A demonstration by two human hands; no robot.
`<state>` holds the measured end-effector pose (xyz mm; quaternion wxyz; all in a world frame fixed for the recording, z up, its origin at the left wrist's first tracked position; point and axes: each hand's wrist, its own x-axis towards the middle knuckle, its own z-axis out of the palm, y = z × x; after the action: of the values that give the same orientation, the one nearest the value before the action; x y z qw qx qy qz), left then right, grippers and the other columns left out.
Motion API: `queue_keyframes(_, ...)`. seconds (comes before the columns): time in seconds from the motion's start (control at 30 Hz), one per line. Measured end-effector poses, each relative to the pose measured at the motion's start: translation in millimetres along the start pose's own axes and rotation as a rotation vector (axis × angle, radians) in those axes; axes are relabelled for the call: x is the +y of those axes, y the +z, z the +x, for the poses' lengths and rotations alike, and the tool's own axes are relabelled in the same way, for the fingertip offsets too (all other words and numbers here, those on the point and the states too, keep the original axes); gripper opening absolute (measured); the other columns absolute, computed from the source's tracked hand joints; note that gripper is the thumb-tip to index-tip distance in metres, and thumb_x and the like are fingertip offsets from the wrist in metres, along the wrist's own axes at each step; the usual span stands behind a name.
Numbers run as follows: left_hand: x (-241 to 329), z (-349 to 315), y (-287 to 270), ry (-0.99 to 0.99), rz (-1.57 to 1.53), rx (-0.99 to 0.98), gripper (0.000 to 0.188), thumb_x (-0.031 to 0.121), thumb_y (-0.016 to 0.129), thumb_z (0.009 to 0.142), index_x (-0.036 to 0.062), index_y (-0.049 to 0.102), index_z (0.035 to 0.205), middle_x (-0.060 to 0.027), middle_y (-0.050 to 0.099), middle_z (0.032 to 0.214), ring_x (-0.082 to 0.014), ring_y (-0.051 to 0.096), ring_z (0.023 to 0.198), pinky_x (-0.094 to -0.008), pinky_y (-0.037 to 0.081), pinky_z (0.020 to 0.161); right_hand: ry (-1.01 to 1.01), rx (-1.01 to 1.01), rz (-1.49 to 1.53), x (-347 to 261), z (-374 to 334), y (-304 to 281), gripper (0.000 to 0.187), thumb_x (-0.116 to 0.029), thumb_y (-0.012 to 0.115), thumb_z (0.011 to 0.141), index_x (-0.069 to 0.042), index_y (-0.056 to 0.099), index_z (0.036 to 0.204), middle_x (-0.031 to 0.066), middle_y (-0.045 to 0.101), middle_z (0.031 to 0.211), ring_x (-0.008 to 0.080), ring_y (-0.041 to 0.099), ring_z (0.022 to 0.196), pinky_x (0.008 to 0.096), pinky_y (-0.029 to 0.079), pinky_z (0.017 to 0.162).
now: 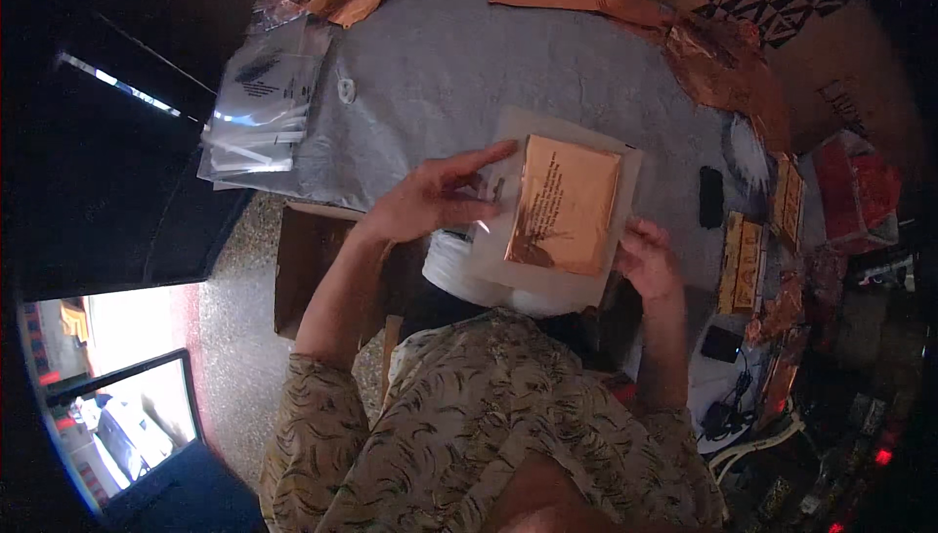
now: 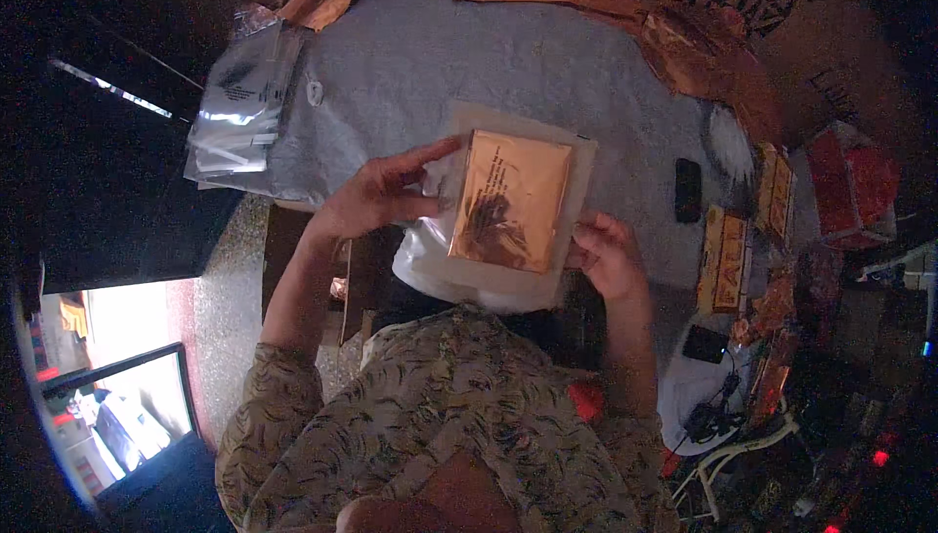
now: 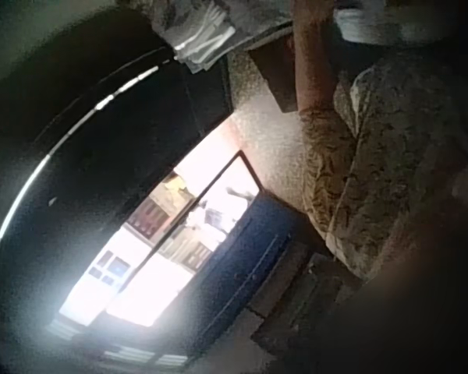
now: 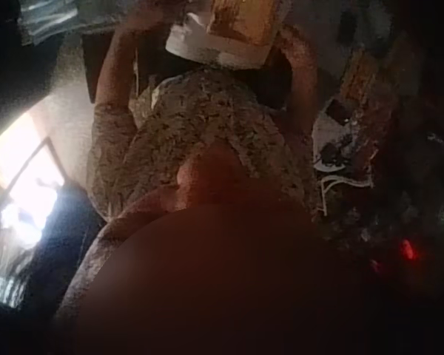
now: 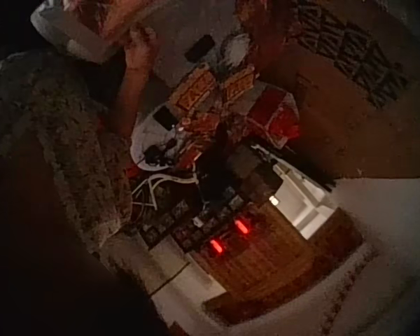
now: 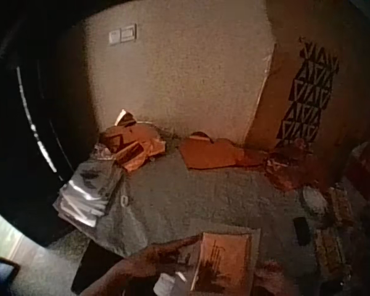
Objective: Folding copper-colored foil sheets into flat rectangular shapes on a workspace table.
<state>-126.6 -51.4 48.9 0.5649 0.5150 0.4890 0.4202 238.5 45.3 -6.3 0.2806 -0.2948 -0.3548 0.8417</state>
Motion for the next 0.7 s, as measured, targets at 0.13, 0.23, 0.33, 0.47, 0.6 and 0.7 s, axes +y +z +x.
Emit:
queue_keyframes(0.13,8.1,-0.9,1.4,-0.039,-0.119,-0.045,0.088,0.002,0.082,0.081,0.0086,0.039,0.158,0.0061,0.060,0.092,-0.0049,0.053,0.085,-0.0233,0.046,0.085,0.021,0.021,-0.012,-1.2,0.0,-17.6,0.032,-0.002,0.059,0.095,0.002,0.062,0.127,0.0114,0.072,0.115,0.0235,0.073,0.099,0.0390,0.063,0.081)
queue_keyframes(0.23,0.2,3.3,-4.6,-0.086,-0.094,-0.118,0.091,0.004,0.083,0.080,0.0082,0.037,0.159,0.0008,0.066,0.116,-0.0090,0.058,0.104,-0.0267,0.045,0.097,0.024,0.033,-0.046,0.6,0.7,-20.3,0.030,-0.003,0.061,0.095,0.001,0.063,0.125,0.0116,0.072,0.113,0.0234,0.073,0.098,0.0390,0.063,0.081)
queue_keyframes(0.33,-7.9,8.6,-7.1,0.071,-0.040,-0.091,0.097,0.006,0.084,0.079,0.0078,0.031,0.160,-0.0051,0.051,0.153,-0.0164,0.047,0.138,-0.0339,0.033,0.116,0.022,0.084,-0.063,-2.3,3.0,-5.6,0.028,-0.005,0.064,0.095,0.000,0.064,0.122,0.0116,0.073,0.111,0.0232,0.073,0.097,0.0381,0.063,0.080)
queue_keyframes(0.47,-8.2,14.3,-11.6,0.099,-0.106,-0.191,0.108,0.009,0.087,0.076,0.0076,0.022,0.163,-0.0056,0.022,0.170,-0.0185,0.019,0.155,-0.0427,0.016,0.126,-0.019,0.134,-0.092,2.1,16.1,-10.5,0.024,-0.006,0.065,0.095,0.001,0.067,0.117,0.0111,0.073,0.106,0.0250,0.074,0.089,0.0410,0.064,0.076)
queue_keyframes(0.6,-17.6,17.6,-15.5,0.109,-0.134,-0.196,0.114,0.011,0.089,0.073,0.0079,0.019,0.163,-0.0056,0.022,0.170,-0.0198,0.020,0.155,-0.0452,0.015,0.126,0.007,0.081,-0.093,3.4,24.4,-25.2,0.022,-0.006,0.066,0.095,0.001,0.067,0.116,0.0109,0.073,0.104,0.0247,0.074,0.089,0.0408,0.064,0.075)
queue_keyframes(0.7,-17.2,17.7,-18.3,0.071,-0.062,-0.168,0.112,0.011,0.089,0.074,0.0100,0.022,0.163,-0.0058,0.022,0.170,-0.0206,0.021,0.154,-0.0445,0.021,0.125,0.017,0.072,-0.094,4.0,27.6,-24.0,0.021,-0.007,0.067,0.095,0.000,0.067,0.114,0.0098,0.073,0.102,0.0239,0.074,0.089,0.0400,0.064,0.074)
